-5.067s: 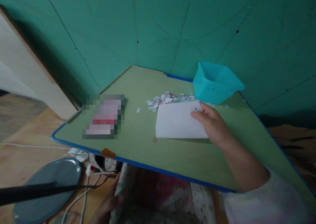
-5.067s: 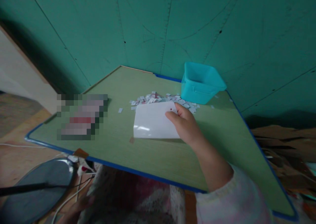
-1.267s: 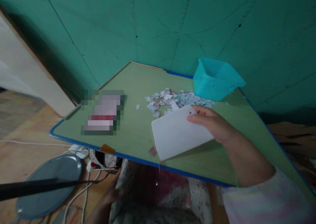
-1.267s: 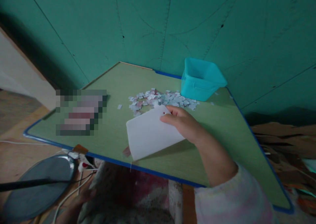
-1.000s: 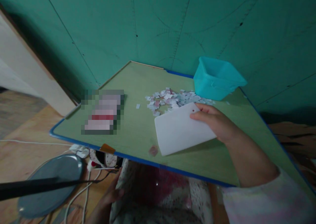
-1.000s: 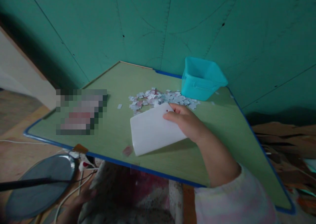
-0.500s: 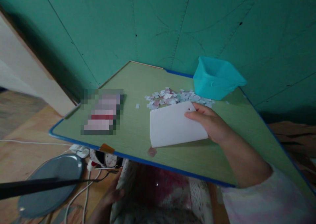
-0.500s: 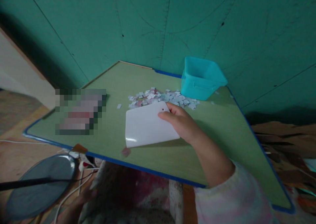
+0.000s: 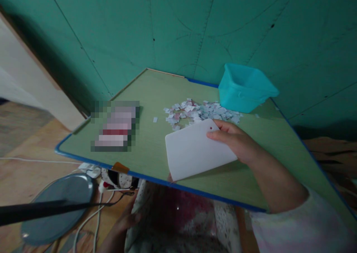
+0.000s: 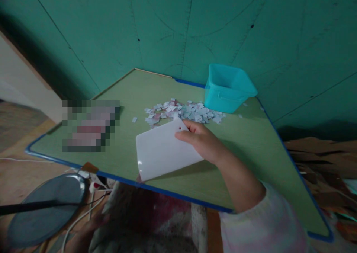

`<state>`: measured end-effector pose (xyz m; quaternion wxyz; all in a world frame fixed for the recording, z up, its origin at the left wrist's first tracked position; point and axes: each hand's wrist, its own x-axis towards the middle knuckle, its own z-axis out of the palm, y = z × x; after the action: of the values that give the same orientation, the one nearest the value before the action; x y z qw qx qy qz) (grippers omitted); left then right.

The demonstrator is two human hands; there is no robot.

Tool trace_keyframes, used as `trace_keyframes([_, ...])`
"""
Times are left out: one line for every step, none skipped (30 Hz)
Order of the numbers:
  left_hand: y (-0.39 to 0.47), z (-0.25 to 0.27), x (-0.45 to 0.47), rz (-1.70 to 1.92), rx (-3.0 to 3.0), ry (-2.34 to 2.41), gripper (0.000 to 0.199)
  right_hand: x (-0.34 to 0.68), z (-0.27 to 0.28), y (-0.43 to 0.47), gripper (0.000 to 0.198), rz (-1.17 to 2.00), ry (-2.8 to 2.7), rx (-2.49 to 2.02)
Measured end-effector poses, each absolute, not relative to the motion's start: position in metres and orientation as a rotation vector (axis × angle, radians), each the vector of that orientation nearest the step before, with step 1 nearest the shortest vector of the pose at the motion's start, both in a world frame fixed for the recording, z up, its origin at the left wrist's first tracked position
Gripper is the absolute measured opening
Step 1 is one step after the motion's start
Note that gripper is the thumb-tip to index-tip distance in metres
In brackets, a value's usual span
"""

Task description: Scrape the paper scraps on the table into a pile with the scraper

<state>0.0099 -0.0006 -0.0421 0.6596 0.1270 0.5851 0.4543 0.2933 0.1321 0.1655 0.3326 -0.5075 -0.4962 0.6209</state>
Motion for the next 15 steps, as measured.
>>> trace_keyframes([-0.0001, -0.0417, 0.0095, 1.036, 0.280, 1.321, 0.095, 0.2932, 0.1653, 0.1318, 0.019, 1.627, -1.304, -1.320])
trace_keyframes([0.0005, -0.0412, 0.0088, 1.043, 0.274, 1.321, 0.096, 0.2930, 0.1648, 0.1315, 0.019, 1.635, -1.310, -1.315])
trace_keyframes([0.0011, -0.0407, 0.0077, 1.047, 0.266, 1.320, 0.097, 0.2929, 0.1643, 0.1312, 0.019, 1.644, -1.316, -1.309])
trace_keyframes([0.0016, -0.0401, 0.0066, 1.046, 0.258, 1.318, 0.097, 0.2927, 0.1638, 0.1309, 0.019, 1.652, -1.321, -1.302])
trace_keyframes([0.0019, -0.0397, 0.0056, 1.041, 0.249, 1.314, 0.096, 0.2925, 0.1634, 0.1306, 0.018, 1.661, -1.326, -1.296])
trace_keyframes([0.0020, -0.0393, 0.0047, 1.032, 0.240, 1.310, 0.094, 0.2923, 0.1631, 0.1303, 0.018, 1.670, -1.333, -1.291])
trace_keyframes([0.0020, -0.0389, 0.0041, 1.023, 0.232, 1.306, 0.092, 0.2922, 0.1630, 0.1301, 0.017, 1.678, -1.338, -1.290])
trace_keyframes([0.0018, -0.0387, 0.0037, 1.014, 0.225, 1.301, 0.091, 0.2921, 0.1630, 0.1299, 0.018, 1.681, -1.341, -1.292])
trace_keyframes([0.0016, -0.0384, 0.0034, 1.005, 0.218, 1.298, 0.091, 0.2921, 0.1632, 0.1298, 0.018, 1.674, -1.339, -1.296])
trace_keyframes([0.0013, -0.0382, 0.0033, 0.998, 0.211, 1.295, 0.091, 0.2922, 0.1634, 0.1299, 0.019, 1.655, -1.333, -1.303])
trace_keyframes([0.0009, -0.0380, 0.0032, 0.992, 0.204, 1.293, 0.091, 0.2924, 0.1635, 0.1302, 0.019, 1.626, -1.324, -1.312])
trace_keyframes([0.0004, -0.0377, 0.0032, 0.987, 0.197, 1.292, 0.090, 0.2927, 0.1636, 0.1306, 0.020, 1.589, -1.315, -1.324])
trace_keyframes([-0.0004, -0.0373, 0.0033, 0.982, 0.190, 1.291, 0.089, 0.2929, 0.1636, 0.1311, 0.020, 1.553, -1.308, -1.337])
trace_keyframes([-0.0014, -0.0366, 0.0035, 0.977, 0.183, 1.291, 0.087, 0.2931, 0.1636, 0.1317, 0.020, 1.523, -1.305, -1.348])
trace_keyframes([-0.0026, -0.0356, 0.0038, 0.971, 0.175, 1.291, 0.086, 0.2932, 0.1635, 0.1322, 0.019, 1.503, -1.306, -1.358])
